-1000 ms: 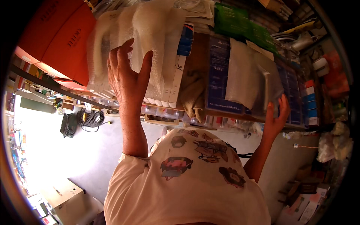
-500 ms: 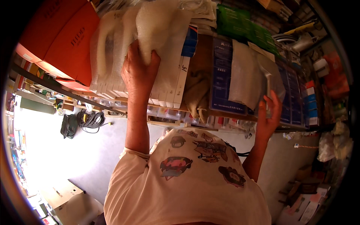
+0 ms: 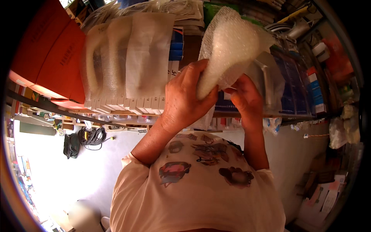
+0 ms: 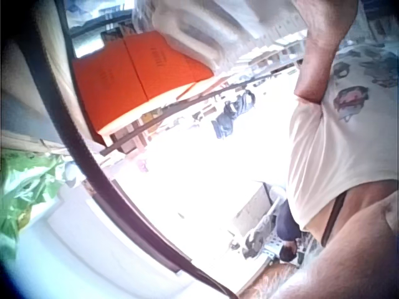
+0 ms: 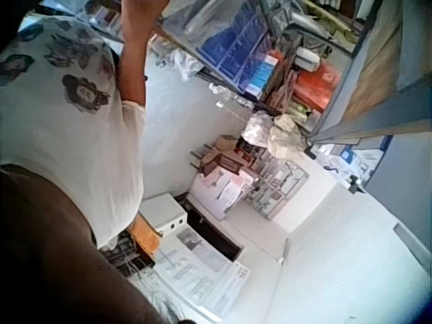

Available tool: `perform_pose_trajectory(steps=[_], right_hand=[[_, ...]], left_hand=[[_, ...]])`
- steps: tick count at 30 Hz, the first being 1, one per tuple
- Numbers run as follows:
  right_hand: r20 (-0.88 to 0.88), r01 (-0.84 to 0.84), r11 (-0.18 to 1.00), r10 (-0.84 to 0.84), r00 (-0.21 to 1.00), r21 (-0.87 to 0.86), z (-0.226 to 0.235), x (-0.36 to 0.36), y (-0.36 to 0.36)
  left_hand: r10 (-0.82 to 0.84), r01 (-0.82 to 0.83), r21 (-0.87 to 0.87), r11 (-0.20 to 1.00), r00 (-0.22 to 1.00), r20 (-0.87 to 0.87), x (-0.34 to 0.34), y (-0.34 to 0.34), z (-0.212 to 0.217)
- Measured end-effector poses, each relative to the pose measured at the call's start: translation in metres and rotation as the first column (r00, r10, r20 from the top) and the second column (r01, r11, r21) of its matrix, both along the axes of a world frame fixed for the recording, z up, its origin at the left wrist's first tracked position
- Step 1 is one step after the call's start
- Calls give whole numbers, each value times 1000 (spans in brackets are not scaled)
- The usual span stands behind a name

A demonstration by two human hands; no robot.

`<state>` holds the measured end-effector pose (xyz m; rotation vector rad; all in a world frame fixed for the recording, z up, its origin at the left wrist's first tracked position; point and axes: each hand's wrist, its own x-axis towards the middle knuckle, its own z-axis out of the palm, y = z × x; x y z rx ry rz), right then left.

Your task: The person sorts through various packaged items on a cluttered shelf, including bubble-wrapped goods, metal shower hoses, and boxed shower heads. They pick up items to inspect them, move them aside, and place them back in different positions on the shelf.

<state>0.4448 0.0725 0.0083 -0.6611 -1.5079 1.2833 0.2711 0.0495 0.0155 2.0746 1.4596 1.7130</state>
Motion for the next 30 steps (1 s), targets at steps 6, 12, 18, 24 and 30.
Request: perform_pose_trajectory(steps=[6, 12, 18, 24, 30], right_hand=[[-154, 136, 979, -160, 975, -155, -10, -6, -8], [-72, 252, 942, -274, 959, -222, -16, 23, -3], [195, 126, 991, -115, 974, -47, -10, 43, -7], [386, 37, 989, -91, 918, 146, -1, 49, -4], [46, 205, 976, -203, 978, -69, -8, 53, -4]], left_hand=[[-102, 106, 7, 994, 976, -190, 33, 6, -21], [-249, 267, -222, 938, 962, 109, 21, 13, -18], [-346, 684, -103, 722, 486, 803, 26, 37, -18], [-309, 813, -191, 550, 411, 858, 33, 37, -19], [-264, 820, -41, 570, 231, 937, 35, 39, -16]])
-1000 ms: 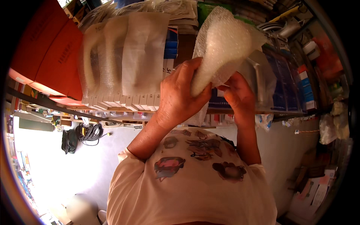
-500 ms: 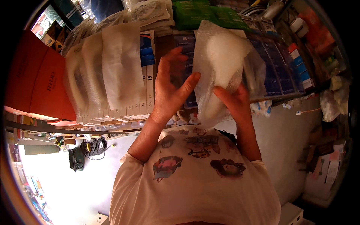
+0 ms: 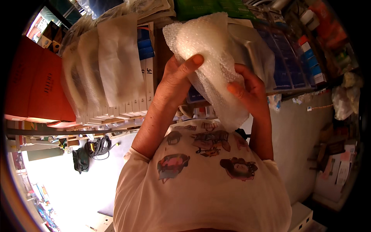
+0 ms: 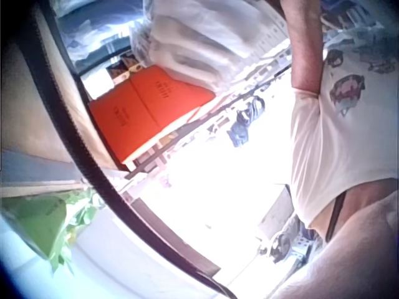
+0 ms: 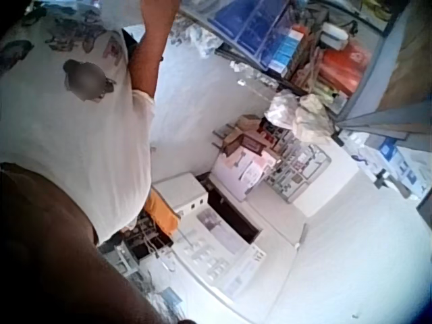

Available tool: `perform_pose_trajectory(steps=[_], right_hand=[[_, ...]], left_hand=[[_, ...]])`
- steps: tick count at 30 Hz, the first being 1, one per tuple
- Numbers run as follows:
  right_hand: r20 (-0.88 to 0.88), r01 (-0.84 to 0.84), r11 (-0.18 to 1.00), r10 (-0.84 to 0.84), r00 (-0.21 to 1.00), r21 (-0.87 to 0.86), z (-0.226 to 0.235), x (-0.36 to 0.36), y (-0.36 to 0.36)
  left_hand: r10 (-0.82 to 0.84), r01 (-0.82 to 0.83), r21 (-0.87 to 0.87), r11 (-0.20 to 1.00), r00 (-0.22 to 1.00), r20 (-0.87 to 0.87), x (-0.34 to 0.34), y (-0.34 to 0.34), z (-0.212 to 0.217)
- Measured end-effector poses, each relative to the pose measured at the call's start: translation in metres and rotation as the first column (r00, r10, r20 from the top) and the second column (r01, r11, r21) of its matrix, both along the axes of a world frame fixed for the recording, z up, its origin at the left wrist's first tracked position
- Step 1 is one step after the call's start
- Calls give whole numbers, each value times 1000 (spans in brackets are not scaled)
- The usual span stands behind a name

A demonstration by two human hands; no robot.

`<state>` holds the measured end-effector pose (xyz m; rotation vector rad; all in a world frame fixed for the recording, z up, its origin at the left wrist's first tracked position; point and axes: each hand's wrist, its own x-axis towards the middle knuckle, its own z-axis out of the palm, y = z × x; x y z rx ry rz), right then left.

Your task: The person sorts through various packaged items on a cluttered shelf, including bubble-wrapped goods, metal shower hoses, and boxed shower heads. They pick up items to inspect them, move them aside, and place them back in different positions on the shelf.

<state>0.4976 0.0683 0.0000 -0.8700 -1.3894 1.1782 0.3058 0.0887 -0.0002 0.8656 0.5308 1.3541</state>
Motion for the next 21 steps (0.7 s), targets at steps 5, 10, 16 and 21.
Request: perform_pose_trajectory(steps=[5, 10, 16, 21], right_hand=[[120, 47, 999, -47, 992, -2, -5, 19, 3], [169, 248, 907, -318, 933, 340, -1, 23, 5], [198, 277, 935, -321, 926, 220, -2, 31, -5], [304, 159, 982, -184, 935, 104, -13, 33, -13]], left_hand=[[42, -40, -20, 999, 991, 130, -1, 2, 2], [55, -55, -9, 998, 987, 153, 1, 2, -4], [7, -3, -27, 1000, 985, 170, 7, 3, -7], [45, -37, -42, 998, 976, 211, 9, 5, -4]])
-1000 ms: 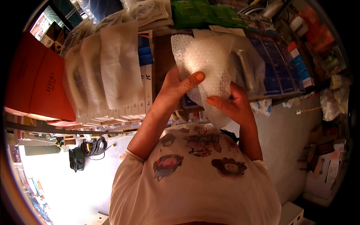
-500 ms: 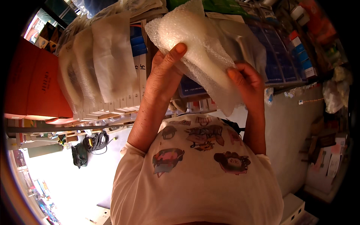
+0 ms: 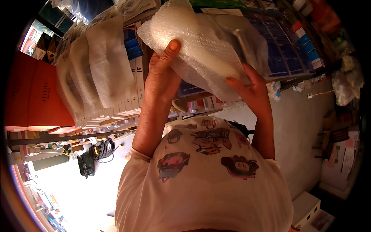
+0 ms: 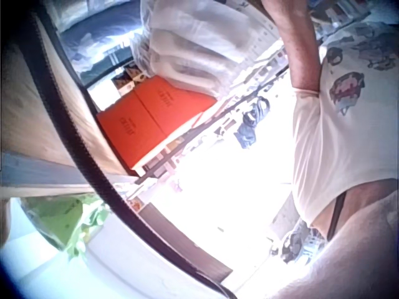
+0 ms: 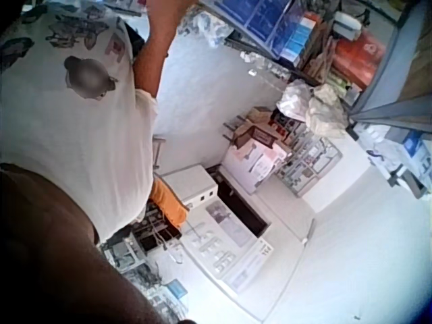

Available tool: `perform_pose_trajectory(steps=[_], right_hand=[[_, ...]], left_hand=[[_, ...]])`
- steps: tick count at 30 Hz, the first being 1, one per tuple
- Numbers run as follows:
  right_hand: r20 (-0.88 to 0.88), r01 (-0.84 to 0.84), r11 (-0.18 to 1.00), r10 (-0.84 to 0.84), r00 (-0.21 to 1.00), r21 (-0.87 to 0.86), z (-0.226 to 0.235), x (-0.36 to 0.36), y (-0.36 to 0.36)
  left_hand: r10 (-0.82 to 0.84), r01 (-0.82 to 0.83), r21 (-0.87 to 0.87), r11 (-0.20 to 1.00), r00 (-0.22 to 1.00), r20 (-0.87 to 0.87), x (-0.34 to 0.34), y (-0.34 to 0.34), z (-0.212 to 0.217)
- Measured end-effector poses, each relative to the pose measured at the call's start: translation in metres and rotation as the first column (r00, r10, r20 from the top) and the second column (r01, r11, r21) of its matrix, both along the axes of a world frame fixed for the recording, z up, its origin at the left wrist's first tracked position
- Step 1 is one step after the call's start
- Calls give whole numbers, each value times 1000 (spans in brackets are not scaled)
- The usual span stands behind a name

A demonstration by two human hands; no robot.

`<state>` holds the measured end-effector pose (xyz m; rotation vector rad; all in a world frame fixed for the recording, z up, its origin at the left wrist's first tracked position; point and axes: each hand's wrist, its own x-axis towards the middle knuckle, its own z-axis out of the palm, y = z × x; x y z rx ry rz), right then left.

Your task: The person sorts through various packaged items on a cluttered shelf, including bubble-wrapped goods, metal shower hoses, and boxed shower heads. They pick up items to inspect them, move them aside, and place them back in different positions on the shelf.

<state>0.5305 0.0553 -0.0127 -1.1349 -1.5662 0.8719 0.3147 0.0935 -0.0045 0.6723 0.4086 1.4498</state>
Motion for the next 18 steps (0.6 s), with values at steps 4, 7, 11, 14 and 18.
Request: perform_pose_trajectory(steps=[4, 7, 11, 14, 18], right_hand=[[30, -26, 994, 30, 999, -110, 0, -1, -10], [89, -54, 998, 55, 995, -10, -5, 1, -10], [253, -110, 955, 38, 967, 275, -17, 4, -5], [210, -84, 969, 34, 977, 231, -18, 0, -9], [-69, 30, 999, -29, 997, 14, -18, -4, -15]], left_hand=[[33, -32, -35, 999, 999, 30, 6, -1, 5], [5, -4, -15, 1000, 999, 33, 10, -2, 4], [-24, 24, 4, 1000, 1000, -10, 15, -6, 4], [-26, 27, 14, 1000, 998, -49, 17, -9, 3], [-13, 14, 7, 1000, 998, -67, 17, -10, 5]])
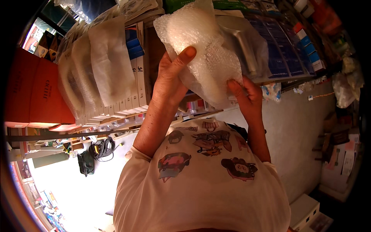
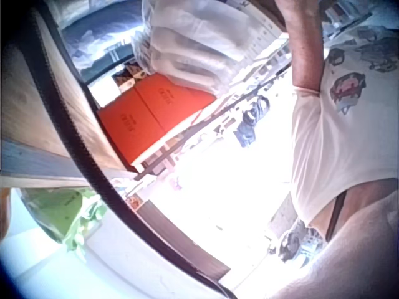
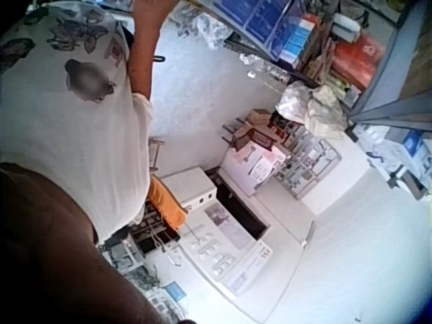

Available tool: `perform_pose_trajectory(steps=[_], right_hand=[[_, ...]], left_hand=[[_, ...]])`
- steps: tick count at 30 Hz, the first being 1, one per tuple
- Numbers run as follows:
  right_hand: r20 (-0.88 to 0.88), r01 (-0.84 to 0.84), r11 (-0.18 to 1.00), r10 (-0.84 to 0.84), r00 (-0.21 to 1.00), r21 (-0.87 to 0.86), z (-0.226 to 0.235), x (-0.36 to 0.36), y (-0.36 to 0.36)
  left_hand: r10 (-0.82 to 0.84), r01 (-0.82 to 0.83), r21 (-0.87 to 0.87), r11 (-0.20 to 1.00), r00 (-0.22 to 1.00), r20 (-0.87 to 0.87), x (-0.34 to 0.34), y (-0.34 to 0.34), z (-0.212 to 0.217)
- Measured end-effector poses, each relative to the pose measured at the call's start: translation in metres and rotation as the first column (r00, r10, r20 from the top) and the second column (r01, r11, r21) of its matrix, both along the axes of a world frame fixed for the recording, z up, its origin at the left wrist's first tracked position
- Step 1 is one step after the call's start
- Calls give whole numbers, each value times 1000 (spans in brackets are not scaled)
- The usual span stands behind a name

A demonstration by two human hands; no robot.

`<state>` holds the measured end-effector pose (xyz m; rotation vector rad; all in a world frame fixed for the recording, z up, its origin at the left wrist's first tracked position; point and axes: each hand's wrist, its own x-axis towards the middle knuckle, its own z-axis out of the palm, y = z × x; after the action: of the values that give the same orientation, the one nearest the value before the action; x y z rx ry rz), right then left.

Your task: The person sorts through various packaged items on a cluttered shelf, including bubble-wrapped goods, metal shower hoses, and boxed shower heads. They pick up items to inspect them, move them aside, and place them back in different positions on the shelf.

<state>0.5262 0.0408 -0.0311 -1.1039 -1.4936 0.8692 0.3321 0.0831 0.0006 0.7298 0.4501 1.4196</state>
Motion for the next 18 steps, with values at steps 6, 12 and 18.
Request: perform_pose_trajectory(steps=[6, 12, 18], right_hand=[[-83, -137, 966, 121, 989, -221, -3, 1, -2], [22, -219, 950, 229, 973, -225, -14, -8, -2], [120, -155, 973, 177, 977, -173, -19, -8, 1]], left_hand=[[36, -35, -14, 999, 998, 51, -4, 8, 1], [18, -16, -40, 999, 998, 58, -8, 13, 0], [-13, 12, -64, 998, 1000, -11, -5, 11, -6]])
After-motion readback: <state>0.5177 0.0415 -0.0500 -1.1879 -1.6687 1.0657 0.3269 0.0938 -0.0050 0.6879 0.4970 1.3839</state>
